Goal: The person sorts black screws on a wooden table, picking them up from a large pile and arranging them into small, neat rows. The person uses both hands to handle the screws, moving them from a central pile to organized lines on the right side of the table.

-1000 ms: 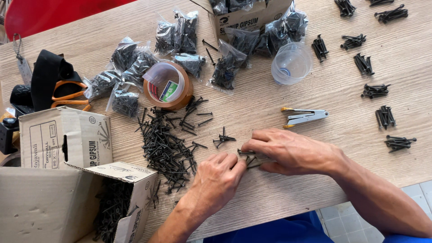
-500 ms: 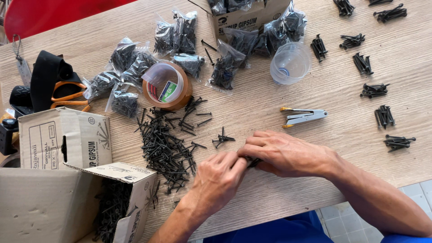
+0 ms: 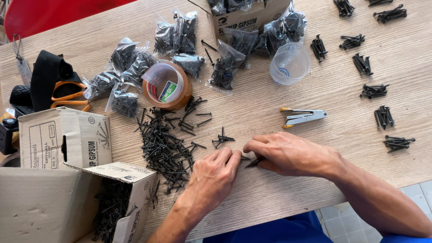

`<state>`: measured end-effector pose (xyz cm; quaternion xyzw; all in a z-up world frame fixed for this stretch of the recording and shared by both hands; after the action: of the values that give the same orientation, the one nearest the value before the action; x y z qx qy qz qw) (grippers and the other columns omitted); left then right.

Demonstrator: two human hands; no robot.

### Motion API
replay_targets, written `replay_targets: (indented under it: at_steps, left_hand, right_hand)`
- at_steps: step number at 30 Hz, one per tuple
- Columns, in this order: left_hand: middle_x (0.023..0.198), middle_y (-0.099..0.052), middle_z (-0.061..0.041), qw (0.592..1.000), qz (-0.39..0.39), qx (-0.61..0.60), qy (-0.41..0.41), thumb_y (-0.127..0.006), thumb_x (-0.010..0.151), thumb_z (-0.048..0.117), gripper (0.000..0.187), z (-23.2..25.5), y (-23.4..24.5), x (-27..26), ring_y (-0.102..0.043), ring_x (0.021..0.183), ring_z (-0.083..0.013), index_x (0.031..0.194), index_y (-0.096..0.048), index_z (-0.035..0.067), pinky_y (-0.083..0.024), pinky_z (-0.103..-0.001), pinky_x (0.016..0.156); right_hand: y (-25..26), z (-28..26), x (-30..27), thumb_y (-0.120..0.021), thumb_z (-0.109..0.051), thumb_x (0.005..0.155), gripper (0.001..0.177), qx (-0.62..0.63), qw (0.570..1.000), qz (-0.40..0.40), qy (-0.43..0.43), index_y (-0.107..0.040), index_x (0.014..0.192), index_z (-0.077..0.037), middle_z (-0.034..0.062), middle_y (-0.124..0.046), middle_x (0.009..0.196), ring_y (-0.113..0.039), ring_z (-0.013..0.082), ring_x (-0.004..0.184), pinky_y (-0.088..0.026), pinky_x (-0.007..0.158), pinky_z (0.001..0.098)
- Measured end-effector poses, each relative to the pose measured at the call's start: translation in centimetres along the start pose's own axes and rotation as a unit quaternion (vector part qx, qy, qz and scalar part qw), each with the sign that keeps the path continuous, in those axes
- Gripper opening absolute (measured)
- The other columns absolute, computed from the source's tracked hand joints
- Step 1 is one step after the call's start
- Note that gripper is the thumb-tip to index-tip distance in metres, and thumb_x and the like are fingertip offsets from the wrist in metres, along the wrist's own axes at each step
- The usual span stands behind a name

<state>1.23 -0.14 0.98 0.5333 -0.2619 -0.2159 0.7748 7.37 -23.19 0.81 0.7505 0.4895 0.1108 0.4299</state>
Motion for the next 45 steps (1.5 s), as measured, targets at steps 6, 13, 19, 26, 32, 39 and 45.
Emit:
replay_targets:
  at_steps: [6, 13, 19, 26, 32, 39, 45]
  left_hand:
    - [0.086, -0.056, -0.008, 0.999, 0.018, -0.033, 0.017, -0.06, 0.098, 0.003, 0.007, -0.1, -0.8, -0.1, -0.062, 0.076, -0.0291, 0.095, -0.057, 0.008, -0.051, -0.043, 0.057]
    - [0.087, -0.056, -0.01, 0.995, -0.013, -0.099, 0.03, -0.064, 0.105, 0.017, 0.014, 0.7, -0.3, 0.1, -0.062, 0.068, -0.0312, 0.098, -0.059, 0.005, -0.048, -0.047, 0.049]
    - [0.092, -0.057, -0.009, 0.997, -0.021, -0.062, 0.042, -0.068, 0.105, 0.033, 0.027, 1.2, -1.5, -0.3, -0.066, 0.079, -0.0292, 0.104, -0.059, 0.008, -0.05, -0.047, 0.045]
    - [0.083, -0.053, -0.009, 0.999, 0.038, -0.038, 0.006, -0.064, 0.099, 0.003, 0.007, 1.8, -2.9, -0.6, -0.059, 0.062, -0.03, 0.094, -0.061, 0.007, -0.043, -0.046, 0.04]
    - [0.086, -0.056, -0.01, 0.999, 0.021, -0.047, -0.007, -0.062, 0.095, 0.002, 0.006, 1.6, -3.0, -0.8, -0.062, 0.067, -0.0308, 0.099, -0.062, 0.006, -0.047, -0.046, 0.045]
    - [0.082, -0.056, -0.008, 0.999, 0.012, -0.037, -0.002, -0.062, 0.093, 0.004, 0.006, 1.3, -2.9, -0.9, -0.062, 0.065, -0.0301, 0.093, -0.061, 0.01, -0.044, -0.046, 0.041]
    - [0.078, -0.053, -0.005, 0.998, 0.044, -0.011, 0.04, -0.064, 0.102, 0.009, 0.017, 0.7, -1.8, -0.7, -0.06, 0.061, -0.027, 0.088, -0.056, 0.011, -0.045, -0.044, 0.042]
  right_hand:
    - [-2.8, 0.6, 0.2, -0.07, -0.022, 0.094, 0.016, -0.039, 0.999, 0.033, -0.005, -0.056, 0.099, -0.015, 0.0089, -0.062, 0.091, -0.067, 0.0387, 0.073, -0.051, 0.065, 0.0545]
    - [-2.7, -0.1, 0.4, -0.071, -0.023, 0.097, 0.022, -0.021, 0.997, 0.08, -0.009, -0.053, 0.099, -0.012, 0.0098, -0.061, 0.09, -0.064, 0.0392, 0.075, -0.049, 0.065, 0.0543]
    - [1.0, -0.5, 0.0, -0.067, -0.02, 0.096, 0.022, 0.062, 0.995, 0.08, 0.007, -0.062, 0.117, -0.015, 0.0072, -0.062, 0.108, -0.068, 0.0317, 0.095, -0.052, 0.085, 0.0416]
    - [-1.7, -0.1, 4.4, -0.071, -0.019, 0.101, 0.035, -0.059, 0.955, 0.279, 0.077, -0.065, 0.136, -0.014, 0.0151, -0.06, 0.122, -0.063, 0.0306, 0.096, -0.055, 0.084, 0.0441]
    - [-2.1, -0.5, 5.7, -0.075, -0.025, 0.1, 0.022, -0.079, 0.94, 0.325, 0.068, -0.068, 0.115, -0.012, 0.0107, -0.06, 0.114, -0.061, 0.0309, 0.096, -0.054, 0.081, 0.0445]
    - [-2.3, -0.6, 5.6, -0.068, -0.022, 0.104, 0.016, -0.153, 0.93, 0.321, 0.092, -0.063, 0.099, -0.008, 0.0109, -0.059, 0.101, -0.056, 0.0307, 0.089, -0.05, 0.077, 0.0442]
    - [-2.2, 1.5, 3.2, -0.068, -0.025, 0.102, 0.011, -0.074, 0.969, 0.229, 0.056, -0.065, 0.102, -0.014, 0.0083, -0.06, 0.096, -0.061, 0.0324, 0.089, -0.05, 0.084, 0.0459]
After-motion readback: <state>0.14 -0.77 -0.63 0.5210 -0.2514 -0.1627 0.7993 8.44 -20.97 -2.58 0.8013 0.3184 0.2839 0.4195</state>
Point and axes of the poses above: each hand's wrist, its own x-axis towards the middle knuckle, its own y-axis out of the back of the hand, z = x × y, the point moved 1 cm from there along x, towards the middle knuckle
